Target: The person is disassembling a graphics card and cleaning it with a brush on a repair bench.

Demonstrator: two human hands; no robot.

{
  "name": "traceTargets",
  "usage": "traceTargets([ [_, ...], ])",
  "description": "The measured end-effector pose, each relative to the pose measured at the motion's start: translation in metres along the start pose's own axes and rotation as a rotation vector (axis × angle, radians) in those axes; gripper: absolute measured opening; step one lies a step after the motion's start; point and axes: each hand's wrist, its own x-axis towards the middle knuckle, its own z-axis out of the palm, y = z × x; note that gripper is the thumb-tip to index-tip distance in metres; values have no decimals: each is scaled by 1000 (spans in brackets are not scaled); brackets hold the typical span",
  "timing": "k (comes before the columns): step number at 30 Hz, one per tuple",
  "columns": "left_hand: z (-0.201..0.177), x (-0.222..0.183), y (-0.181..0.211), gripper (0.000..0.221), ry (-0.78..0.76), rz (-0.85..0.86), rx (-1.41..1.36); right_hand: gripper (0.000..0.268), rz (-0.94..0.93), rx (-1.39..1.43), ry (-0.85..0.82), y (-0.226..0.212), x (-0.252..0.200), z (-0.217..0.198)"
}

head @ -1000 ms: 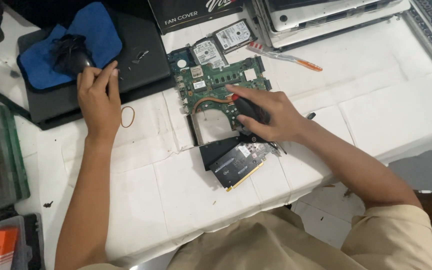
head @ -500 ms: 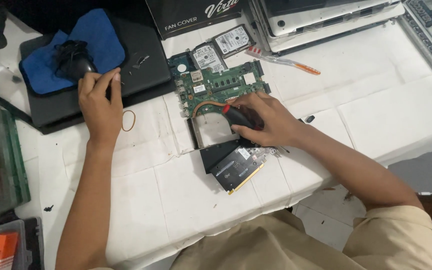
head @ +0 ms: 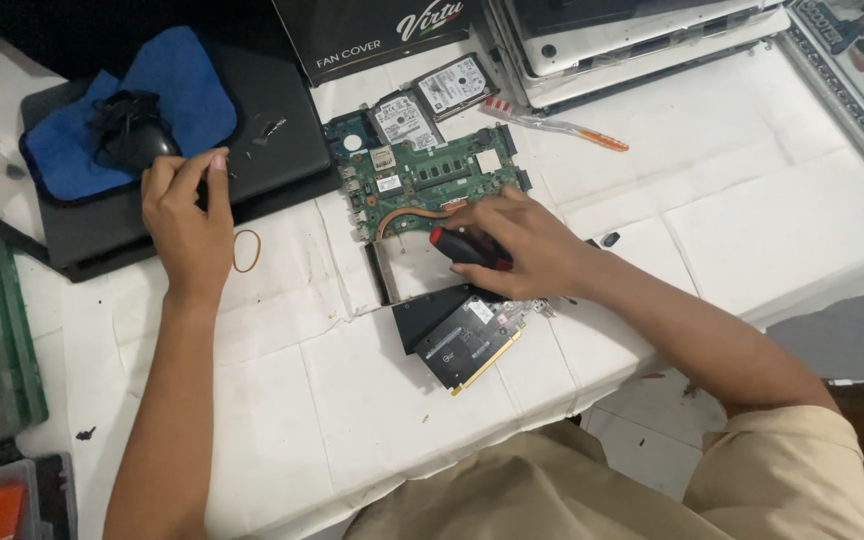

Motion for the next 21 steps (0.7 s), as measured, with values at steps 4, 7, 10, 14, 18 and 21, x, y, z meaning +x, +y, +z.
traceTargets([
  [4, 2, 1, -2, 12, 3, -4, 1, 40, 6, -17, -14, 6, -3, 2],
  [7, 3, 1, -2, 12, 1, -1, -3, 41, 10, -25, -26, 2, 0, -1],
  [10, 1, 1, 0, 11, 0, 0, -2, 42, 13, -36, -36, -1, 1, -2],
  [14, 0, 2, 2, 12, 1, -8, -15, 42, 20, -34, -30, 2, 1, -3],
  [18, 1, 2, 2, 11, -1, -9, -2, 40, 29, -65, -32, 7, -2, -1],
  [21, 2, 1, 1, 12, -6, -9, -17, 38, 56, -13, -20, 7, -1, -3],
])
